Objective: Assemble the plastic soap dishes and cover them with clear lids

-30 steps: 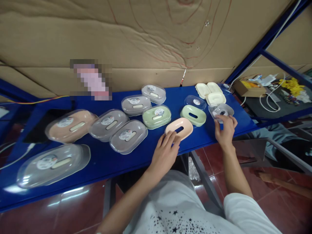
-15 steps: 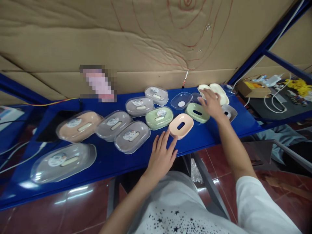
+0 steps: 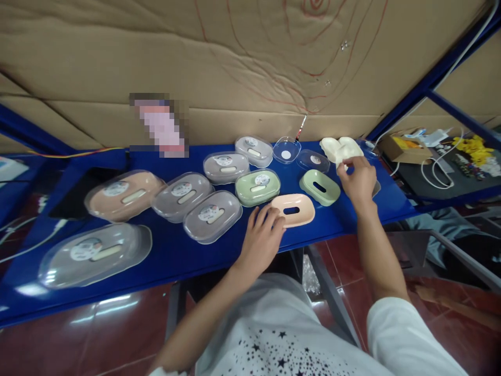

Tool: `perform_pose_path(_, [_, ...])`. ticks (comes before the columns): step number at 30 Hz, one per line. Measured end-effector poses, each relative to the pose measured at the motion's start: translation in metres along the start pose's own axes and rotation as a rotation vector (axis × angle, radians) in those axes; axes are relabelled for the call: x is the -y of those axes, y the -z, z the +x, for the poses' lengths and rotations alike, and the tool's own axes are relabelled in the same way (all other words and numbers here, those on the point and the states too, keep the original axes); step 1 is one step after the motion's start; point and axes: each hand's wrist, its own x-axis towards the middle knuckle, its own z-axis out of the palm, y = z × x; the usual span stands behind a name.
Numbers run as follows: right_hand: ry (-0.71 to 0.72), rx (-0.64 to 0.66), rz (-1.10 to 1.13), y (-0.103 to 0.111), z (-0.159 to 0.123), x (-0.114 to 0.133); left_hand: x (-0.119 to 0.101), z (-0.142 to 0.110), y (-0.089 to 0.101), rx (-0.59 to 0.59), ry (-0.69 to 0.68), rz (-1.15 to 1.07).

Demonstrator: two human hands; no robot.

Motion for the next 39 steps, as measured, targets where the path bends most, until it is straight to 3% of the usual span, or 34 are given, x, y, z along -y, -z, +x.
perform_pose_path(3, [0.213,-0.127,0.095,0.028,-0.068,0.033,0.002,-0.02,0.021,-0.176,0.054,-0.161])
perform_pose_path(6, [0.332,-0.079,0.151,0.041,-0.13,0.077,0.005,-0.047,0.045,-0.364,0.15,-0.198])
perform_pose_path(8, [0.357,-0.011,0.214,0.038,-0.153,0.105,0.008,-0.06,0.059,-0.417,0.178,-0.161])
perform_pose_path(11, [0.396,0.121,0.405,0.028,-0.159,0.128,0.013,-0.066,0.066,-0.441,0.198,-0.107])
perform_pose_path(14, [0.314,0.132,0.603,0.023,-0.149,0.117,0.014,-0.059,0.058,-0.423,0.202,-0.08])
perform_pose_path(17, [0.234,0.051,0.664,0.023,-0.144,0.082,0.012,-0.046,0.039,-0.309,0.104,-0.073])
perform_pose_path(22, [0.616,0.263,0.505,0.017,-0.154,0.045,0.013,-0.028,0.016,0.01,-0.067,-0.087])
perform_pose_path(27, [0.698,0.318,0.466,0.016,-0.165,0.051,0.021,-0.038,0.018,0.105,-0.097,-0.016])
perform_pose_path(30, [0.744,0.376,0.492,0.021,-0.14,0.054,0.025,-0.05,0.025,0.071,-0.078,0.035])
perform_pose_path(32, [0.676,0.329,0.454,0.016,-0.1,0.059,0.025,-0.057,0.03,0.057,-0.072,0.034])
perform_pose_path(35, [0.507,0.26,0.281,-0.01,-0.02,0.076,0.024,-0.062,0.035,0.044,-0.052,-0.005])
perform_pose_path(39, [0.386,0.452,0.234,-0.054,0.061,0.107,0.022,-0.062,0.035,0.022,-0.026,-0.013])
